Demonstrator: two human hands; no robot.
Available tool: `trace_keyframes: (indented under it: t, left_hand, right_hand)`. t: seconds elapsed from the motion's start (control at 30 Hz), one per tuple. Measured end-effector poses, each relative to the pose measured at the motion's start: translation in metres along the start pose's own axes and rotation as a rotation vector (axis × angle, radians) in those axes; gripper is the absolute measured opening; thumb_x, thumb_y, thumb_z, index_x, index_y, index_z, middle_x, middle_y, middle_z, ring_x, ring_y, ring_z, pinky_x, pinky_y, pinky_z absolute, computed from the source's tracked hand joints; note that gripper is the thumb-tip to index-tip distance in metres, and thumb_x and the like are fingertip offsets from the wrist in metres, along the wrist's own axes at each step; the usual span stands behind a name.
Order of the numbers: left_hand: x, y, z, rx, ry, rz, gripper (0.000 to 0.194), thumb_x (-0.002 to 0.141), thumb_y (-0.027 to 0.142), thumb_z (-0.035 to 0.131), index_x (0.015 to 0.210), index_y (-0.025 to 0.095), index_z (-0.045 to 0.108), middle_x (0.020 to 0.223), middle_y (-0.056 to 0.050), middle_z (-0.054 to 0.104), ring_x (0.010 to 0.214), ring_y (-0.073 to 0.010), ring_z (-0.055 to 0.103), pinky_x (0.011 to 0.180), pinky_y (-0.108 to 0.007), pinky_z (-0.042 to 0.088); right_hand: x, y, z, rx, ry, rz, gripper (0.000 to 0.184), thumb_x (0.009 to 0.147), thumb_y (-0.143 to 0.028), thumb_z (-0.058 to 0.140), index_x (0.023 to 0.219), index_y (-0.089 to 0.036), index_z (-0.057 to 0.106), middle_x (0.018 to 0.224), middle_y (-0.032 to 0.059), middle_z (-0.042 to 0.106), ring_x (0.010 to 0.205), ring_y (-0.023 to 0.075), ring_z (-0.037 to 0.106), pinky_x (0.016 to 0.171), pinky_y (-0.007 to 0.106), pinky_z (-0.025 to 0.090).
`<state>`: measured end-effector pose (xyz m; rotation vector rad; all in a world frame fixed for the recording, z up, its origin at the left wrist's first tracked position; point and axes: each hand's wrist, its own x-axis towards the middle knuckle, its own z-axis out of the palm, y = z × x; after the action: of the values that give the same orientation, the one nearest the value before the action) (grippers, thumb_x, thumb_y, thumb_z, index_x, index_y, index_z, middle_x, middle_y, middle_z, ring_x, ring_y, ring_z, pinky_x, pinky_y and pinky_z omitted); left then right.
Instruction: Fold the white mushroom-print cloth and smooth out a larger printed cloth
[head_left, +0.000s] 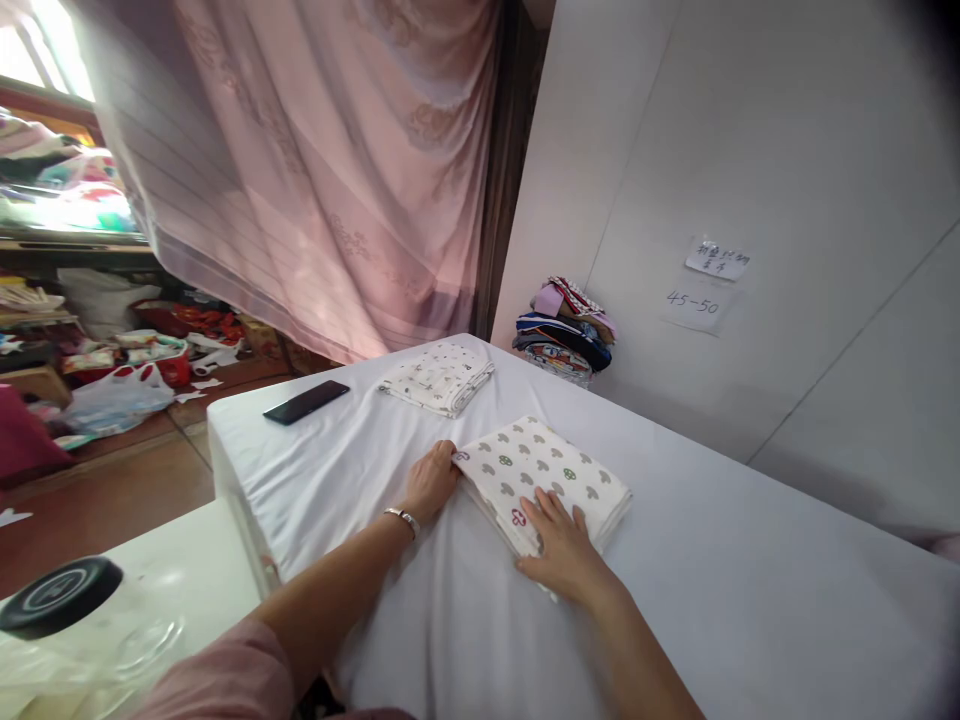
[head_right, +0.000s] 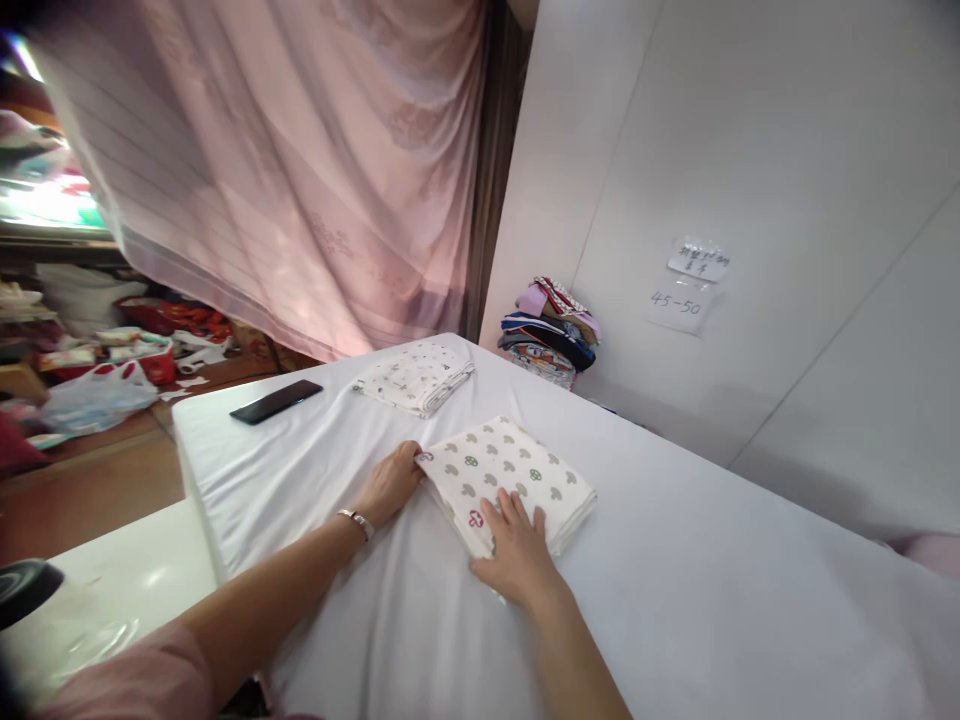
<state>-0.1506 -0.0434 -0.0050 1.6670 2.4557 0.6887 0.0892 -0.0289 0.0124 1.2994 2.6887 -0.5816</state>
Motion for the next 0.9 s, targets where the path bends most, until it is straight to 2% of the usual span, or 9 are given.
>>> trace_keyframes:
  t: [0.2,0.33,0.4,0.47,0.53,0.6,0.73,0.9]
  left_hand:
    - [0.001,-0.006,-0.005,-0.053,-0.012,0.048,0.017,0.077,0.018,0.042,0.091,0.020,0.051,0.098,-0.005,0.060,0.091,-0.0192,0.056,0.075,-0.028,0.040]
    - [0.001,0.001,-0.017,-0.103,0.014,0.084,0.038,0.074,0.012,0.039,0.108,0.021,0.052,0.114,-0.004,0.057,0.103,-0.0190,0.053,0.086,-0.029,0.041]
    - [0.002,0.013,-0.018,-0.128,0.044,0.186,0.042,0.076,0.013,0.039,0.116,0.023,0.049,0.123,-0.003,0.053,0.111,-0.0180,0.049,0.093,-0.029,0.038]
    - [0.004,0.026,-0.013,-0.122,0.069,0.359,0.041,0.081,0.022,0.041,0.121,0.023,0.047,0.130,-0.003,0.047,0.119,-0.0187,0.043,0.100,-0.032,0.033]
    - [0.007,0.036,-0.001,-0.074,0.070,0.524,0.042,0.083,0.034,0.045,0.124,0.023,0.046,0.134,-0.005,0.043,0.125,-0.0220,0.036,0.105,-0.038,0.027]
    - [0.008,0.041,0.014,-0.020,0.039,0.604,0.043,0.081,0.040,0.048,0.121,0.023,0.049,0.133,-0.007,0.045,0.126,-0.0249,0.035,0.106,-0.043,0.024]
    - [0.008,0.037,0.032,0.000,-0.015,0.610,0.039,0.082,0.041,0.048,0.118,0.025,0.054,0.131,-0.006,0.047,0.126,-0.0249,0.036,0.107,-0.044,0.021]
    - [0.012,0.035,0.027,-0.006,-0.115,0.557,0.041,0.085,0.042,0.043,0.122,0.025,0.050,0.135,-0.004,0.042,0.129,-0.0205,0.030,0.108,-0.041,0.016]
  right_hand:
    - [0.001,0.002,0.001,0.024,0.021,-0.033,0.080,0.070,-0.040,0.053,0.140,-0.028,0.018,0.149,0.0041,0.002,0.135,0.0223,-0.005,0.104,0.048,-0.003]
    - [0.003,0.003,0.001,0.045,0.022,-0.044,0.082,0.069,-0.045,0.055,0.139,-0.026,0.019,0.149,0.0064,0.002,0.135,0.0231,-0.006,0.104,0.049,-0.005]
    - [0.003,0.002,0.001,0.037,0.026,-0.040,0.082,0.069,-0.046,0.055,0.140,-0.026,0.019,0.149,0.0071,0.002,0.135,0.0238,-0.006,0.103,0.049,-0.005]
    - [0.002,0.001,0.000,0.021,0.031,-0.041,0.081,0.071,-0.047,0.055,0.140,-0.026,0.018,0.149,0.0070,0.002,0.135,0.0239,-0.005,0.103,0.049,-0.005]
    - [0.002,0.000,-0.001,0.010,0.031,-0.036,0.081,0.071,-0.047,0.055,0.140,-0.027,0.017,0.149,0.0067,0.002,0.135,0.0245,-0.004,0.103,0.049,-0.004]
    - [0.001,-0.001,-0.003,0.010,0.030,-0.036,0.081,0.070,-0.047,0.055,0.139,-0.027,0.018,0.149,0.0072,0.003,0.135,0.0253,-0.003,0.103,0.049,-0.004]
    - [0.003,-0.001,-0.004,0.016,0.026,-0.046,0.083,0.069,-0.046,0.057,0.139,-0.026,0.018,0.149,0.0083,0.003,0.134,0.0261,-0.003,0.103,0.050,-0.004]
    - [0.003,0.001,-0.003,0.028,0.030,-0.054,0.083,0.069,-0.047,0.058,0.139,-0.026,0.018,0.149,0.0079,0.002,0.134,0.0255,-0.003,0.103,0.051,-0.004]
